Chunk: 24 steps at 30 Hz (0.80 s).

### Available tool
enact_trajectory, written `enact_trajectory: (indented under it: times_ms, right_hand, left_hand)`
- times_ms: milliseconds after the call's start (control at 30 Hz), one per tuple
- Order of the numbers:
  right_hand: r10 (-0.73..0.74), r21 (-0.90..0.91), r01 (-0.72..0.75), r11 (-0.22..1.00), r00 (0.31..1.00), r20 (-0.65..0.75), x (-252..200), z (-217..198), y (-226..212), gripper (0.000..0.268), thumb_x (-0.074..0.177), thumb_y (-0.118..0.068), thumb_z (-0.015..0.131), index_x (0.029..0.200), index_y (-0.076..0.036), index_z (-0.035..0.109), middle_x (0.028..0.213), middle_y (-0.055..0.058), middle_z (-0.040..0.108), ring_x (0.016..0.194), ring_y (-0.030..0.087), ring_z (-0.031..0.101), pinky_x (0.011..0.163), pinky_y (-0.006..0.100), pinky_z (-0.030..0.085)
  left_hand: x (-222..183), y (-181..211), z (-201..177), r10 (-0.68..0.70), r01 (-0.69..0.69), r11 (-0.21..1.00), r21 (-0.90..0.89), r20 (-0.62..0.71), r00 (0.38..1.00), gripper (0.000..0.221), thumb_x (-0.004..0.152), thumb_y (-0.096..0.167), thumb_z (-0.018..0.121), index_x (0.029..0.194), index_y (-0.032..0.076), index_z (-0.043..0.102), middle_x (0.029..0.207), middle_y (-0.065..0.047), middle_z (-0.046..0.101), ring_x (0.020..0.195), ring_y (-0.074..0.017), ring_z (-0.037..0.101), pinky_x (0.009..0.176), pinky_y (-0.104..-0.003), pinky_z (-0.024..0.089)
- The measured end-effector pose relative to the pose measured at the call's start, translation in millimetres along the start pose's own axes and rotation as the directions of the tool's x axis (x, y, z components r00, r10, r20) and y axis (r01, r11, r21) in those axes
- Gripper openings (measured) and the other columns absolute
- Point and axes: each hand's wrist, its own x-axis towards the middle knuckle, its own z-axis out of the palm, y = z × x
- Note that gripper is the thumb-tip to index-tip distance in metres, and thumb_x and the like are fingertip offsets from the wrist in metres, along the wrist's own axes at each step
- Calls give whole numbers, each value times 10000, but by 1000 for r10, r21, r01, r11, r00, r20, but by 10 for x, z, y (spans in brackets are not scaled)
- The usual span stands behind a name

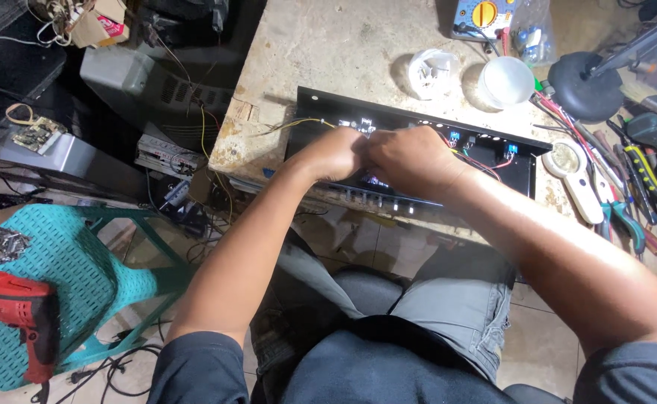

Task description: Repairing an electronic device by connecting wires, cleaning a circuit board, and inspecting components

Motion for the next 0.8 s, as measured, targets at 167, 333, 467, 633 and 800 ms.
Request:
enact_trajectory:
  times_ms: [167,333,467,633,800]
  right_hand:
    - [14,159,-4,987,998,-61,-102,-63,3,78,937,-234,709,906,-182,760,843,-50,679,736,163,736,567,320,606]
    - [62,517,57,854,976,-209,-306,-71,260,147,884,-165,756,977,-51,764,947,131,690,807,362,730,609,485,601]
    - [137,669,159,726,920,-367,-539,135,486,223,941,-87,635,1129,-24,735,1082,180,675,908,380,692,698,482,563]
    - [31,500,208,840,903,-429,-696,399,539,260,815,0,667,1042,-42,786,1126,125,711,973,338,703,754,439,592]
    - [137,490,136,861,866,-480,-695,678,563,126,883,-140,712,992,-101,761,1068,38,727,994,280,714,763,390,590]
  left_hand:
    - [-74,25,43,10,-12,999,-53,-40,999,309,801,139,599,1023,177,810,951,-74,798,1024,-323,739,931,-416,560]
    - [-616,778,-276,2,-2,1000,20,-21,1000,343,788,74,568,1064,49,769,986,-172,782,1066,-387,720,963,-461,550]
    - [-435,550,-193,62,-61,998,6,-31,998,268,895,246,622,1080,148,791,1028,-121,795,1084,-341,724,946,-449,553]
    - [-358,509,-107,179,-192,967,-166,-91,980,313,871,68,599,1145,49,750,1066,-161,794,1076,-323,740,986,-440,558]
    - [-473,653,-89,237,-275,950,-147,-233,943,225,889,142,712,1101,90,766,1017,-118,796,1008,-287,760,890,-420,595]
